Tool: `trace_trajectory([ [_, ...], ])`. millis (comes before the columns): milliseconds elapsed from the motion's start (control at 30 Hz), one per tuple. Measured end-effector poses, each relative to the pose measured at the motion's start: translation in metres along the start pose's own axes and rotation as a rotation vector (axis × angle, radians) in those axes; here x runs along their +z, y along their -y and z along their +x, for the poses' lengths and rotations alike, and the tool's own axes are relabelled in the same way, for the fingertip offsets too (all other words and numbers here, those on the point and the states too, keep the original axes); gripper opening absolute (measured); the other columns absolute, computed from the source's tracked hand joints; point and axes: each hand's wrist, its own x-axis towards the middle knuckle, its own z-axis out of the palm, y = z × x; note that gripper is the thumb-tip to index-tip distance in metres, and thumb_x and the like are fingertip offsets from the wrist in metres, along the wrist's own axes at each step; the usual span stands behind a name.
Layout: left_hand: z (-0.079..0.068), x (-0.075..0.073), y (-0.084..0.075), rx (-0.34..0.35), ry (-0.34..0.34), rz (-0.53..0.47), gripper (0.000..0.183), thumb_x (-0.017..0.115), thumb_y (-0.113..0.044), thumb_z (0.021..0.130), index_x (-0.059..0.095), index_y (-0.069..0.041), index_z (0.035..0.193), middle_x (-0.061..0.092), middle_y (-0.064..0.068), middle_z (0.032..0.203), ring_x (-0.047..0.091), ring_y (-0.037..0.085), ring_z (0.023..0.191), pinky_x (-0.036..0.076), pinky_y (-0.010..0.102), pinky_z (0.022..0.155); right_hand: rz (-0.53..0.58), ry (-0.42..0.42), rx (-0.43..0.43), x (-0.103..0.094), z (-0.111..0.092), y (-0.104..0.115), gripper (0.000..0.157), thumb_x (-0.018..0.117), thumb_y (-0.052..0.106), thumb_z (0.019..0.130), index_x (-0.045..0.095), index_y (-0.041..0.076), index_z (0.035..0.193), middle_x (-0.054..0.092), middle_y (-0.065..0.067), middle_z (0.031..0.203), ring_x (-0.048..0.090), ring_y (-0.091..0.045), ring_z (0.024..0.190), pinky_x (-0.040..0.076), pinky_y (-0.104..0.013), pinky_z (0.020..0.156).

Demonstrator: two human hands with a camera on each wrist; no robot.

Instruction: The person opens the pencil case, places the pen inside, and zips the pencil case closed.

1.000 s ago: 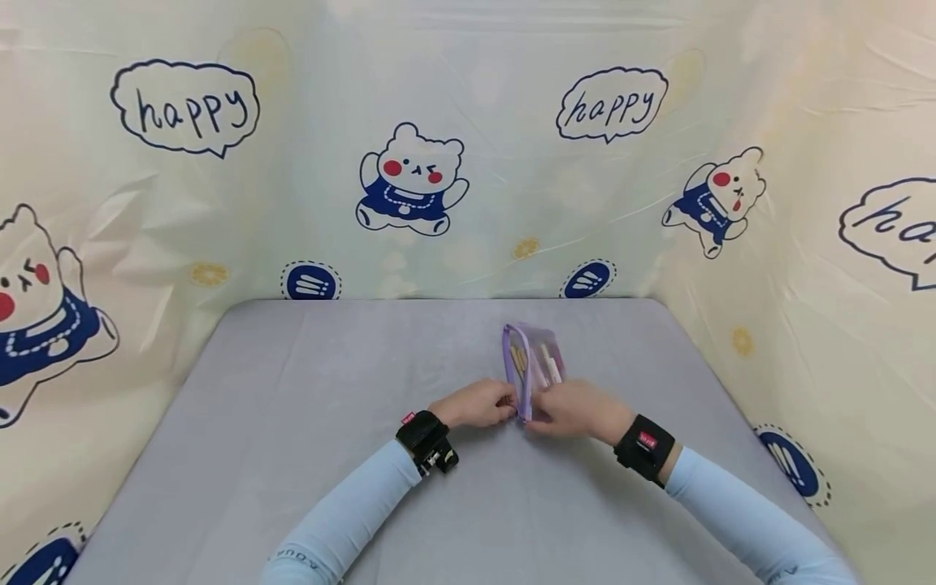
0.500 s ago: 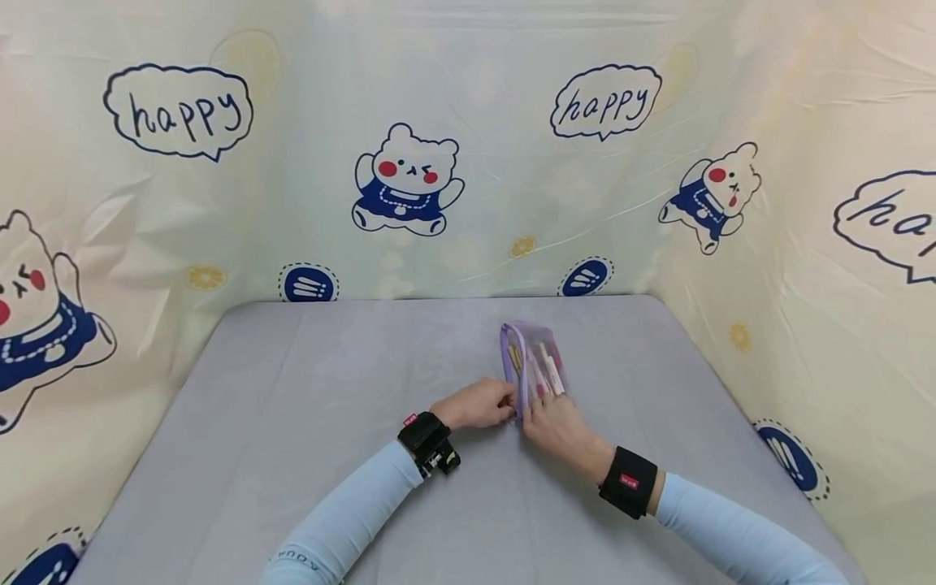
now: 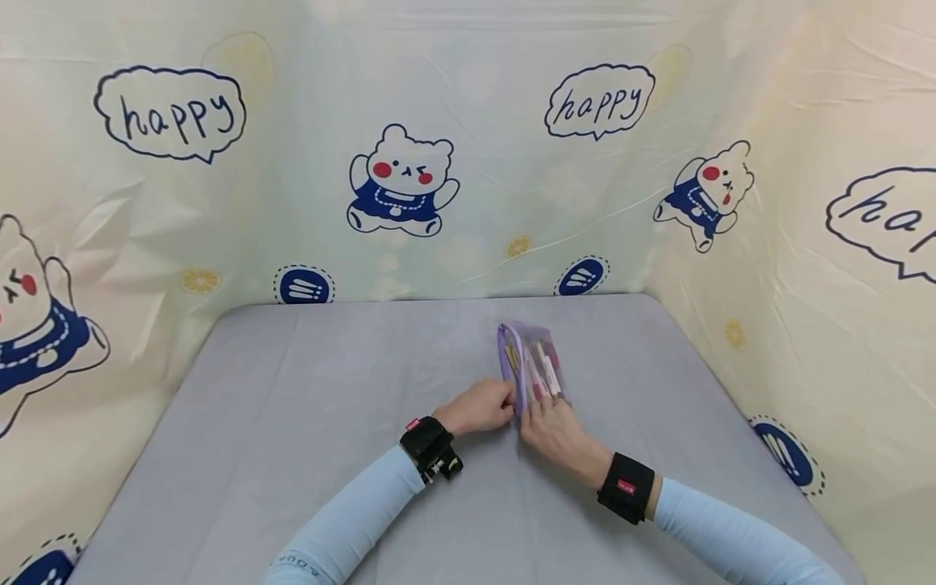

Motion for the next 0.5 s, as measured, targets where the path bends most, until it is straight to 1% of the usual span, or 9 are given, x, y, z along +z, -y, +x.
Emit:
trace_trajectory([
  [133, 0.0004, -0.0017, 0.0045, 0.003, 0.035, -0.033, 0.011, 0.063, -0.011, 0.092, 0.057, -0.016, 0.083, 0.055, -0.008, 0.070, 0.049, 0.003, 0.061, 0.040, 0.017, 0.056, 0.014, 0.023, 0.026, 0.0006, 0.0001, 0.0027, 0.017, 0.064, 0.016, 0.085, 0.058, 0.012, 0.070, 0.055, -0.002, 0.063, 0.043, -0.015, 0.055, 0.037, -0.030, 0.047],
  [267, -0.0002, -0.0043, 0.0040, -0.004, 0.051, -0.022, 0.010, 0.063, -0.012, 0.092, 0.058, -0.015, 0.084, 0.055, -0.007, 0.071, 0.049, 0.004, 0.061, 0.040, 0.018, 0.056, -0.003, 0.053, 0.021, -0.0016, 0.0013, 0.0040, 0.019, 0.066, 0.018, 0.085, 0.058, 0.013, 0.069, 0.055, -0.001, 0.062, 0.042, -0.015, 0.055, 0.037, -0.028, 0.048],
  [400, -0.0002, -0.0037, 0.0020, -0.006, 0.048, -0.003, 0.010, 0.063, -0.012, 0.092, 0.059, -0.014, 0.083, 0.055, -0.007, 0.070, 0.049, 0.005, 0.060, 0.040, 0.018, 0.055, -0.014, 0.066, 0.012, -0.0039, 0.0014, 0.0067, 0.022, 0.064, 0.015, 0.085, 0.054, 0.014, 0.065, 0.050, 0.001, 0.059, 0.038, -0.013, 0.054, 0.032, -0.026, 0.046],
  [500, 0.0006, -0.0036, 0.0013, -0.004, 0.027, 0.022, 0.011, 0.064, -0.010, 0.090, 0.059, -0.014, 0.080, 0.054, -0.007, 0.068, 0.048, 0.005, 0.059, 0.039, 0.018, 0.054, -0.027, 0.057, 0.007, -0.0058, 0.0042, 0.0076, 0.028, 0.062, 0.012, 0.085, 0.049, 0.016, 0.060, 0.048, 0.003, 0.056, 0.038, -0.011, 0.053, 0.032, -0.025, 0.045],
])
